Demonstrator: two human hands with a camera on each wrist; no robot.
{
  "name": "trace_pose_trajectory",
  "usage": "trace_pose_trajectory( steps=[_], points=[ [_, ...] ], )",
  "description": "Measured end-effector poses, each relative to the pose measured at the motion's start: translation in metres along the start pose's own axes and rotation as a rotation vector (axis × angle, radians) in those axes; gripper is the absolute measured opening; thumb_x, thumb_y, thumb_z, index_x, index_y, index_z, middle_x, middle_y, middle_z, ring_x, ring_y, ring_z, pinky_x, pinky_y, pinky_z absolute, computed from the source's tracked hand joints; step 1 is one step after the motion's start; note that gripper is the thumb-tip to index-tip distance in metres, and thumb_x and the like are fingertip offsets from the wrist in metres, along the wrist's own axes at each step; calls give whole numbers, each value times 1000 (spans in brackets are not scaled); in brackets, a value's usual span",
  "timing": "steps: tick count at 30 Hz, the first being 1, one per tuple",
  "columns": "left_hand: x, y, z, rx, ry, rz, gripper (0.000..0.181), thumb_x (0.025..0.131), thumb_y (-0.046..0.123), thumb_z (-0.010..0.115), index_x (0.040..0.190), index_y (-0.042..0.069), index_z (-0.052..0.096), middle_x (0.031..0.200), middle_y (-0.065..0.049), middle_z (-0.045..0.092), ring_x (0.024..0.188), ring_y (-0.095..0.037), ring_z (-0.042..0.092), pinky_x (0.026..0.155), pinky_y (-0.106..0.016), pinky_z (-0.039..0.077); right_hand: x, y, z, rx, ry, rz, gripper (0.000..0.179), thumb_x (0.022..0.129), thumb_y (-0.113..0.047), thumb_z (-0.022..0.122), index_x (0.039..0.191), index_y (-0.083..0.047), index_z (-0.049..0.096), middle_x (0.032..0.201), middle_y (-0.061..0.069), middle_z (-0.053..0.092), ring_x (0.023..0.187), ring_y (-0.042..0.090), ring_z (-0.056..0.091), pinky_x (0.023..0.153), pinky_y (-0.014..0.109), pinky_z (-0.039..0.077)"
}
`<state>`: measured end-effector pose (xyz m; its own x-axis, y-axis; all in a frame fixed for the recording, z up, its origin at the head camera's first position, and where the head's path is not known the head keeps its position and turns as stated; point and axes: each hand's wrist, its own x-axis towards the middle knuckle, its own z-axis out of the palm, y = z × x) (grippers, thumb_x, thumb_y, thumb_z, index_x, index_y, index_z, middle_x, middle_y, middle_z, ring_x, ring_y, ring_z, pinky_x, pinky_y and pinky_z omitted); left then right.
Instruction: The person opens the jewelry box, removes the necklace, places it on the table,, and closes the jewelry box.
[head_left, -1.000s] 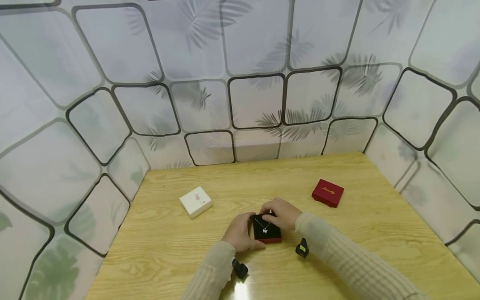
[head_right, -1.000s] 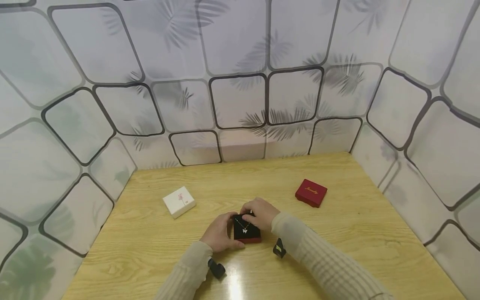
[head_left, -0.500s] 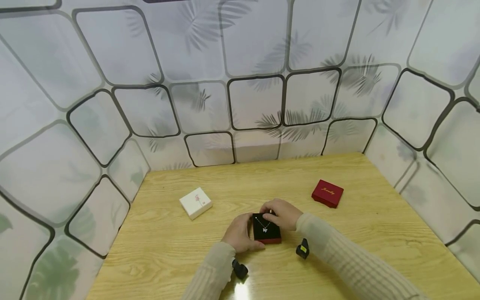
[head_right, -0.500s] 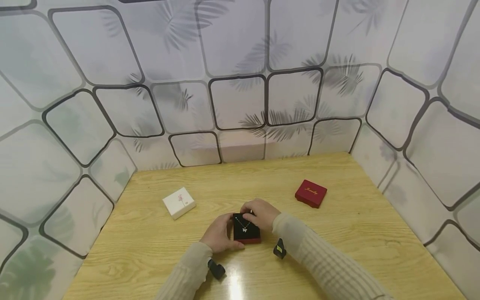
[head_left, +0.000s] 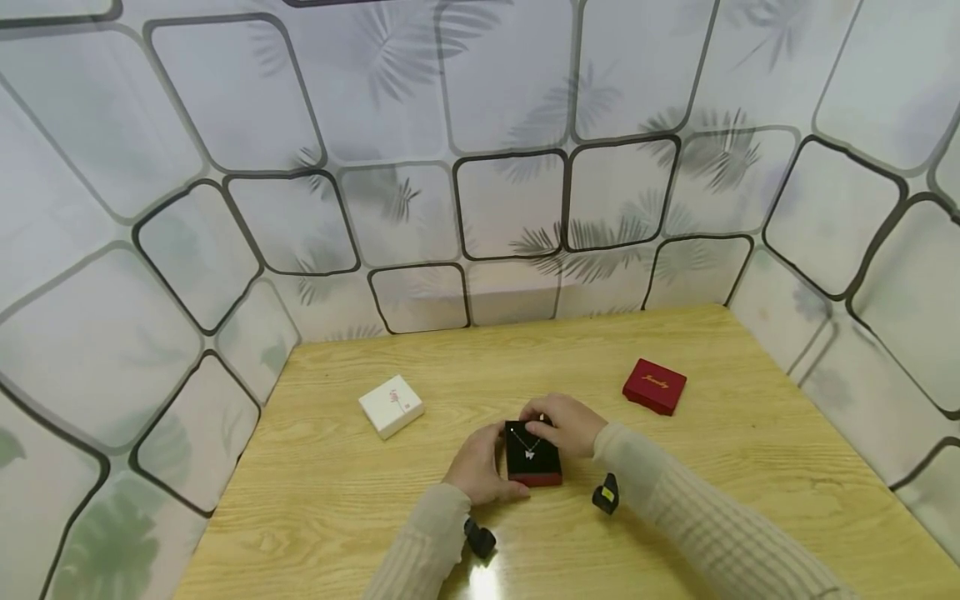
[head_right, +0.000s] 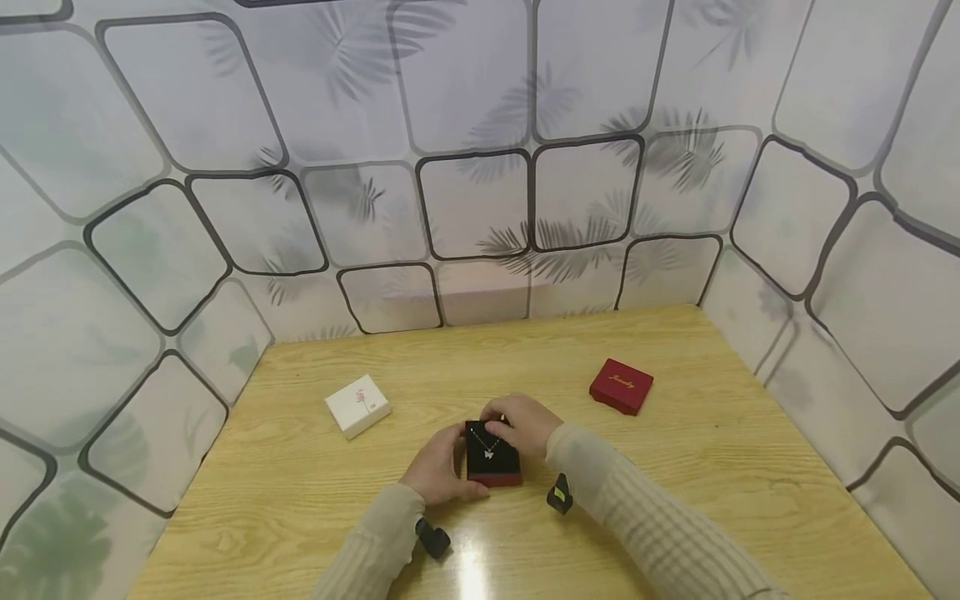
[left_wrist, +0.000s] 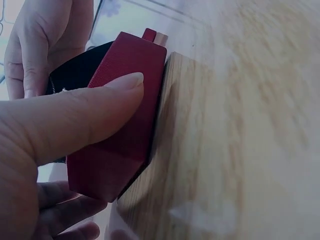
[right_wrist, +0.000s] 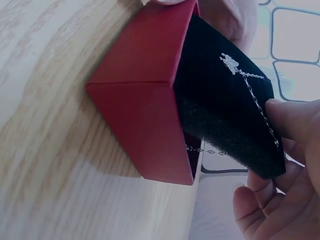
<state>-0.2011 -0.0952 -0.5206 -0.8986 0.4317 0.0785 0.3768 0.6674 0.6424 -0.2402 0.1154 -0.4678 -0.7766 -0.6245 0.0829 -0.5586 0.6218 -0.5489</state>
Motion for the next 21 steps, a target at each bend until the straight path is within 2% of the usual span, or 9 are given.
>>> trace_pose_trajectory(
  steps=[5,11,17,21],
  points=[
    [1,1,0,-30,4,10,104,61,41,91,146,13,38,136,-4,50,127,-24,45,105,-43,37,-1,1,-2,-3,17,-8,12,97,-20,59,107,-17,65,96,-9,64,91,11,57,84,38,48],
    [1,-1,1,-24,0,14,102,61,43,90,144,14,39,136,-4,50,127,-23,45,105,-42,38,-2,0,-5,5,34,1,11,97,-21,59,106,-19,65,95,-9,63,89,11,55,82,37,48],
    [1,4,-3,-57,40,-31,85,72,54,79,140,18,45,137,-3,50,126,-24,46,102,-45,40,-3,-1,-9,36,53,13,11,97,-21,58,106,-19,65,94,-10,62,88,10,55,80,36,48],
    [-1,8,-6,-83,100,-42,73,79,58,70,133,12,51,132,-8,52,122,-26,49,99,-46,43,-3,-1,-13,49,58,16,12,98,-21,58,107,-19,65,94,-11,62,86,8,56,79,33,49]
  ],
)
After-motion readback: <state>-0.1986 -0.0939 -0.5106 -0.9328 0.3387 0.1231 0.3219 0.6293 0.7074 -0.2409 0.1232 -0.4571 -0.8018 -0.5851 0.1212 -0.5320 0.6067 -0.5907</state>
